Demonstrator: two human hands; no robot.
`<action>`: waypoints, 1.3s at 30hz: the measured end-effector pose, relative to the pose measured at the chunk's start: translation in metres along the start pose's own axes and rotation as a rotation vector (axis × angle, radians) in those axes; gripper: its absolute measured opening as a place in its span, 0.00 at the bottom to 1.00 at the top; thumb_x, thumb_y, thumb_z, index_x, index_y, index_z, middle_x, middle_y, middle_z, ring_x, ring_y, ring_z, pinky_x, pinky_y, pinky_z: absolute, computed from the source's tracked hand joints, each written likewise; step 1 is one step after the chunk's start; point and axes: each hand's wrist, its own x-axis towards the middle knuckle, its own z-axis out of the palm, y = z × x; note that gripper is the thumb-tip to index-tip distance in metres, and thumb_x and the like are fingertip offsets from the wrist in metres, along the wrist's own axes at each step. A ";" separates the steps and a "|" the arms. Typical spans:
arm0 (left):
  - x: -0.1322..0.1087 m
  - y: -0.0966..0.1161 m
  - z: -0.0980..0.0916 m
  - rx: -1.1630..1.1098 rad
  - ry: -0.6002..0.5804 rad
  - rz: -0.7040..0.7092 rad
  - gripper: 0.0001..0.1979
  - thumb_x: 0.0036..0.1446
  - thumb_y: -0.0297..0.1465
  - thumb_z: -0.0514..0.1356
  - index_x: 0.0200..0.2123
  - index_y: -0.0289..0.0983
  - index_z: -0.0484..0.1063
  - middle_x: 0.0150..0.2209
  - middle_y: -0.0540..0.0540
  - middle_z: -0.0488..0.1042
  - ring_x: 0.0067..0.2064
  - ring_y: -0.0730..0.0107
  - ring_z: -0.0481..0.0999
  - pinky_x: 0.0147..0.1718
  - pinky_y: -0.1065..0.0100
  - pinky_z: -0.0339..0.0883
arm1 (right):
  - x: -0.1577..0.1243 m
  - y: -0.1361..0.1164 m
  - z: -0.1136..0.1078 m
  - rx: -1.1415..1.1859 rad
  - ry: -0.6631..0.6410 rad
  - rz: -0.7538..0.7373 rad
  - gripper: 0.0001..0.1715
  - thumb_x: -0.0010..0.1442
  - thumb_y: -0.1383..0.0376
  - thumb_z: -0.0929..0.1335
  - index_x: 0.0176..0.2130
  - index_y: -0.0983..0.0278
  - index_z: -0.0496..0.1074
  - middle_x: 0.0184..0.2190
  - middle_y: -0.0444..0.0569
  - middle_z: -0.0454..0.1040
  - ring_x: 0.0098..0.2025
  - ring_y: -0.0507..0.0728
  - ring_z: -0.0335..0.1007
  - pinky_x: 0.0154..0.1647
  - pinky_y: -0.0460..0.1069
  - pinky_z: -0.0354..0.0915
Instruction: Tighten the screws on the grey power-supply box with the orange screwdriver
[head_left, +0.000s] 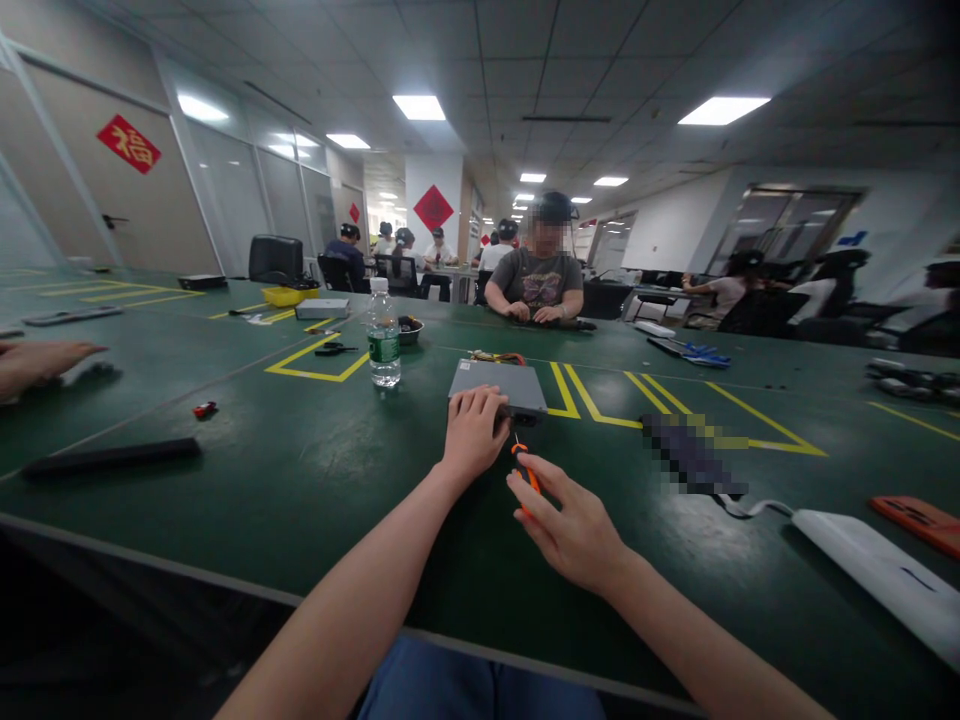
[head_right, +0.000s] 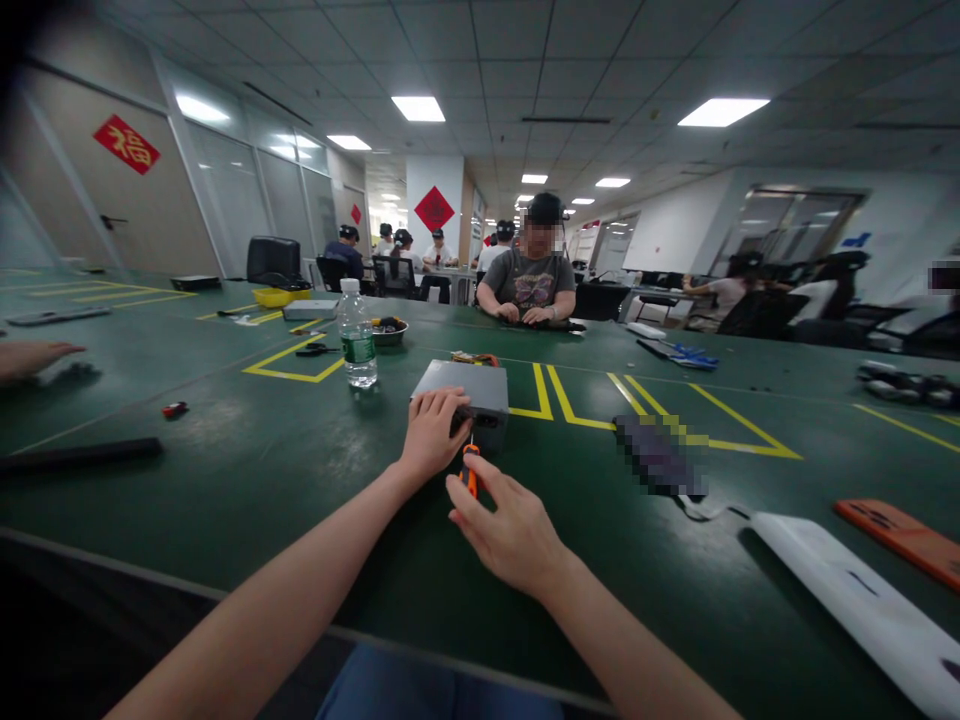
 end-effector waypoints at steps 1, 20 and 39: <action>0.000 0.000 0.000 0.000 -0.002 0.000 0.12 0.55 0.32 0.54 0.44 0.42 0.64 0.51 0.48 0.67 0.55 0.64 0.61 0.55 0.58 0.50 | 0.000 0.001 0.000 -0.008 0.027 -0.007 0.15 0.59 0.66 0.61 0.47 0.66 0.62 0.46 0.60 0.66 0.44 0.57 0.67 0.39 0.50 0.68; 0.000 0.001 0.000 -0.001 0.018 0.003 0.11 0.54 0.31 0.54 0.43 0.42 0.64 0.50 0.48 0.68 0.55 0.64 0.61 0.54 0.58 0.51 | -0.006 0.009 -0.003 -0.312 0.068 -0.005 0.10 0.57 0.69 0.63 0.42 0.65 0.65 0.38 0.54 0.71 0.36 0.53 0.67 0.38 0.48 0.63; -0.001 0.001 0.001 0.010 0.022 0.003 0.12 0.54 0.31 0.55 0.43 0.42 0.64 0.51 0.48 0.67 0.55 0.63 0.61 0.54 0.57 0.51 | 0.001 0.006 -0.003 -0.347 0.116 0.088 0.07 0.54 0.70 0.65 0.37 0.65 0.63 0.41 0.57 0.69 0.46 0.58 0.66 0.47 0.57 0.63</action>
